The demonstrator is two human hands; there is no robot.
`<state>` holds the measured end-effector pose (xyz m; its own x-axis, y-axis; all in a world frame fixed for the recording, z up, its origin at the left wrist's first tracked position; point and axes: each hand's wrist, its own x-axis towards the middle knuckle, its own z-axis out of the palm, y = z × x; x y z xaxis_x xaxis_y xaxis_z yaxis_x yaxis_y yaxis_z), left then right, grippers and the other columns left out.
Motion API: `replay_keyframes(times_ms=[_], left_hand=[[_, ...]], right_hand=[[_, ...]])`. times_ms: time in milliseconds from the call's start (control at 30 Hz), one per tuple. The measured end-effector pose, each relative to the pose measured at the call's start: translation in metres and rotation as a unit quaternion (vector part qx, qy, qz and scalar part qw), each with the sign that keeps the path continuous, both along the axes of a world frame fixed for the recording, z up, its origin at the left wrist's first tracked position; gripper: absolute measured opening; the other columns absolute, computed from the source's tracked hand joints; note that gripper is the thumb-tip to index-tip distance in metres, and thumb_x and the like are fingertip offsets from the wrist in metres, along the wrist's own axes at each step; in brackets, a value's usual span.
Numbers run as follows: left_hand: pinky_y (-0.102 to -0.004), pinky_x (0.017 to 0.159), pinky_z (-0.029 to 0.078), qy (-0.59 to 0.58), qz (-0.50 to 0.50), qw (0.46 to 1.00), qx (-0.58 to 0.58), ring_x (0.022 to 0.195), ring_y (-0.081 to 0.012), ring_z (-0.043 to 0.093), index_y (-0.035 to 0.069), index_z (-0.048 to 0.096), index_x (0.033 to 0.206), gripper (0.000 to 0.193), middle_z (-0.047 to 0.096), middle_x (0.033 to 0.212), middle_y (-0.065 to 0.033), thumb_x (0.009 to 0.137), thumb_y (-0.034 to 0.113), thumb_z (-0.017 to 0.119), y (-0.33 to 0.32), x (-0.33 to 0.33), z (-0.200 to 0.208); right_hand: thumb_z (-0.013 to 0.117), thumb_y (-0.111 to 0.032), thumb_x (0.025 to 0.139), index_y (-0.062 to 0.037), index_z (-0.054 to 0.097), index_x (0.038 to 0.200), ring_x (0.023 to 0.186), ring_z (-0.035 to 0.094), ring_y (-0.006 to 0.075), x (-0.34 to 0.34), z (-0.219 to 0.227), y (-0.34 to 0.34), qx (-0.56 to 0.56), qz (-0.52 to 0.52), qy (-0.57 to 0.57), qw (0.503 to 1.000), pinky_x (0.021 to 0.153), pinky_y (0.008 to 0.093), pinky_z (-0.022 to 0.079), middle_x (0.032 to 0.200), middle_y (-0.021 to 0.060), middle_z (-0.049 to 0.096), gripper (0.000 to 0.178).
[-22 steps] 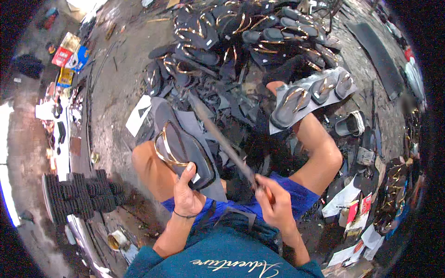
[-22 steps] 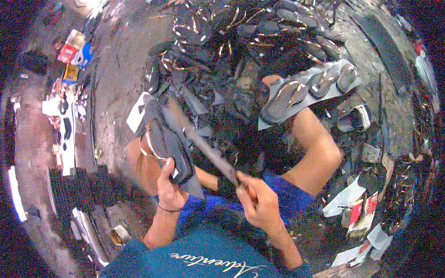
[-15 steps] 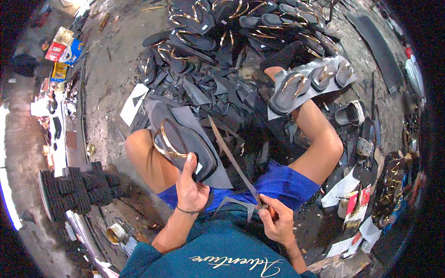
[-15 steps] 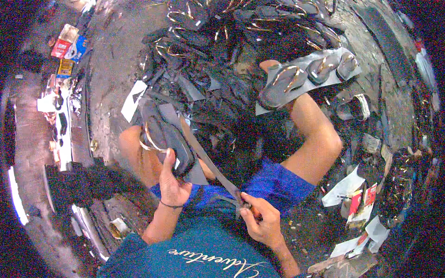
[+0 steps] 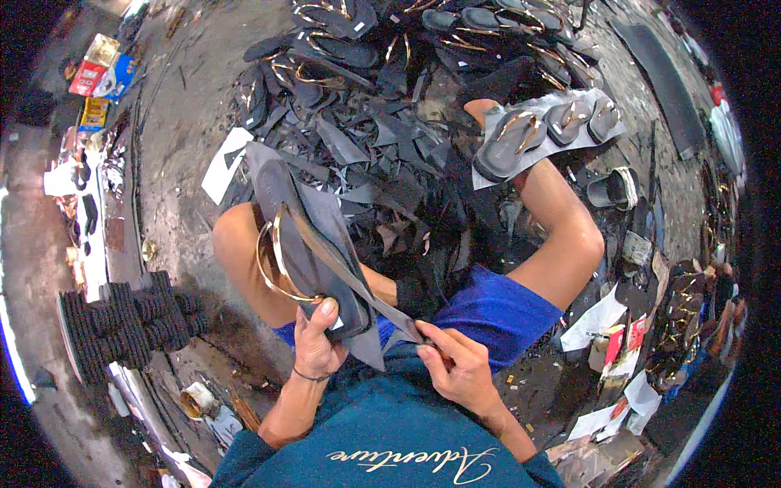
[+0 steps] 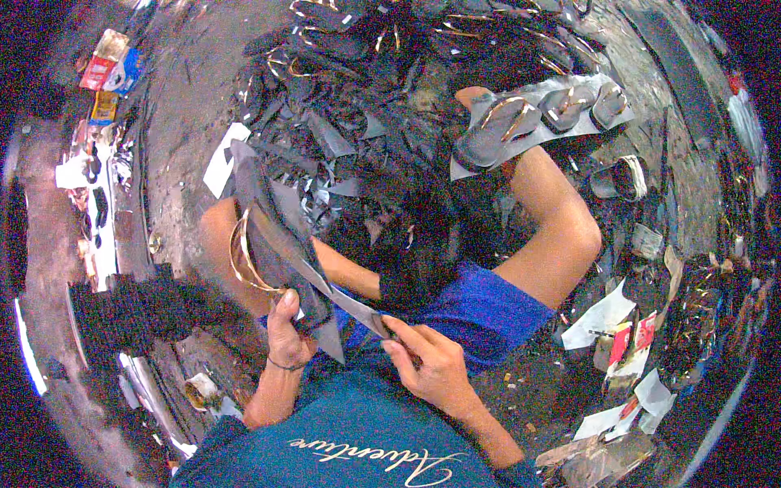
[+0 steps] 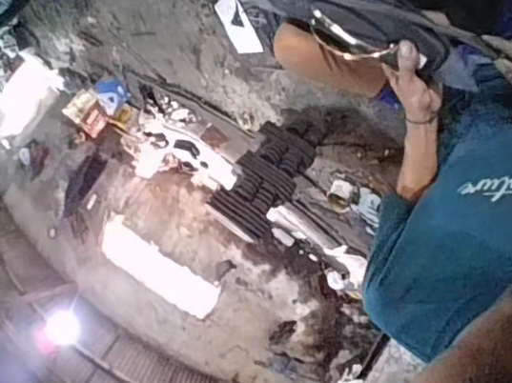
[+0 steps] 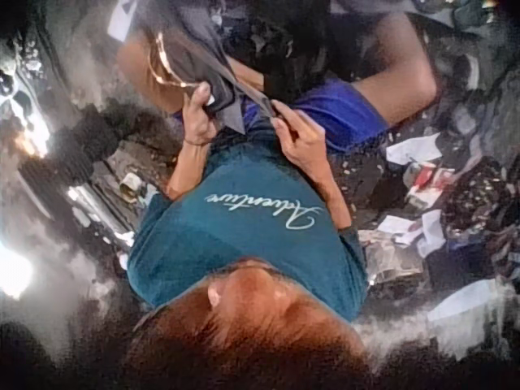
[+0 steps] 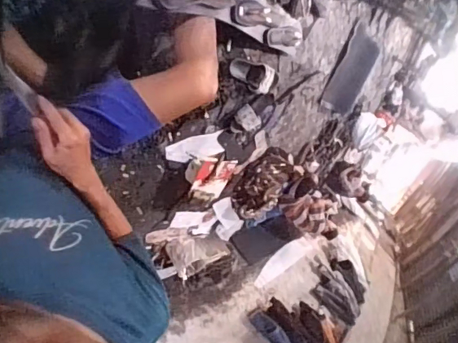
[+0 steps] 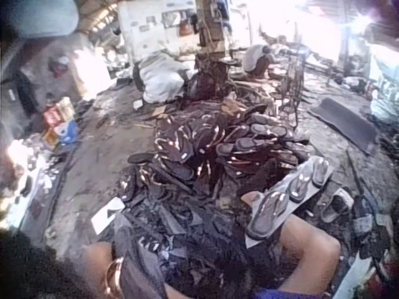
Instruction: The person sits on the floor and uses a knife to trim excess rubber from the edges of black shoe soles. They handle the soles one at a time, scraping away material and discarding the trimmings onto a pile. The person then gathers the trimmed pieces and places them into a large sack.
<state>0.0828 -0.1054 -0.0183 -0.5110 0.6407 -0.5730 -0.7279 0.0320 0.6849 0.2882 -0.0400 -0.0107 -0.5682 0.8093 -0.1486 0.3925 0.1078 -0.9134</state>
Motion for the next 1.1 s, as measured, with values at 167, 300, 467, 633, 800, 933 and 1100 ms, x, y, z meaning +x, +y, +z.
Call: replay_keyframes(times_ms=[167,300,467,633,800,933,1100], left_hand=[[-0.0373,0.085,0.057,-0.009,-0.041,0.999,-0.016,0.092,-0.022,0.068,0.002,0.055,0.124,0.051,0.068,0.106,-0.0077,0.081,0.024,0.072,-0.018,-0.008,0.0],[-0.0424,0.095,0.053,0.041,-0.051,0.997,-0.049,0.108,-0.0278,0.064,0.001,0.05,0.132,0.063,0.064,0.12,-0.0132,0.077,0.022,0.073,-0.033,-0.008,-0.005],[-0.0454,0.095,0.054,-0.17,-0.06,0.974,0.139,0.114,-0.0302,0.062,0.001,0.047,0.137,0.053,0.059,0.13,-0.0176,0.089,0.021,0.055,-0.028,-0.031,0.005],[-0.0323,0.075,0.06,-0.052,-0.028,0.998,-0.004,0.089,-0.0169,0.069,0.006,0.057,0.126,0.046,0.069,0.106,-0.0069,0.096,0.041,0.059,-0.003,-0.026,0.001],[-0.0294,0.072,0.059,-0.031,0.025,0.998,-0.043,0.085,-0.0156,0.069,0.006,0.055,0.126,0.04,0.068,0.105,-0.0046,0.096,0.031,0.062,-0.001,-0.024,0.011],[-0.0298,0.073,0.059,-0.027,-0.009,0.997,-0.078,0.085,-0.016,0.069,0.005,0.054,0.126,0.038,0.068,0.105,-0.0055,0.096,0.027,0.063,-0.012,-0.024,0.006],[-0.0285,0.059,0.057,0.001,0.005,0.992,-0.128,0.069,-0.0162,0.068,0.005,0.06,0.112,0.034,0.069,0.09,-0.0066,0.095,0.034,0.063,0.002,-0.018,0.016]], right_hand=[[0.069,-0.019,0.089,-0.0078,0.068,0.115,0.061,0.065,0.0248,-0.033,0.005,0.021,0.018,0.02,0.011,1.0,0.055,0.0358,0.053,0.076,0.0125,0.066,0.029],[0.068,-0.021,0.09,-0.0061,0.068,0.115,0.061,0.065,0.0259,-0.057,0.004,0.039,-0.001,0.055,0.033,0.998,0.057,0.0376,0.053,0.077,0.0151,0.066,0.029],[0.065,-0.022,0.092,-0.0062,0.067,0.118,0.06,0.064,0.0226,-0.041,0.003,0.039,-0.05,0.092,0.046,0.993,0.056,0.0344,0.052,0.075,0.0151,0.066,0.03],[0.066,-0.021,0.092,-0.0058,0.067,0.119,0.063,0.066,0.0179,-0.041,-0.004,0.035,-0.378,0.051,0.077,0.921,0.059,0.0314,0.052,0.079,0.014,0.069,0.031],[0.067,-0.018,0.091,-0.0061,0.068,0.117,0.063,0.066,0.0221,-0.005,0.004,0.02,-0.107,0.087,0.012,0.99,0.058,0.0329,0.052,0.078,0.0155,0.068,0.029],[0.068,-0.018,0.09,-0.0068,0.068,0.116,0.063,0.066,0.024,-0.011,0.0,0.025,-0.088,0.094,-0.012,0.992,0.058,0.0347,0.053,0.076,0.0156,0.068,0.029],[0.068,-0.02,0.09,-0.0069,0.068,0.116,0.064,0.067,0.0276,-0.043,-0.019,0.025,-0.044,0.058,0.015,0.997,0.059,0.0377,0.054,0.079,0.0166,0.068,0.029]])
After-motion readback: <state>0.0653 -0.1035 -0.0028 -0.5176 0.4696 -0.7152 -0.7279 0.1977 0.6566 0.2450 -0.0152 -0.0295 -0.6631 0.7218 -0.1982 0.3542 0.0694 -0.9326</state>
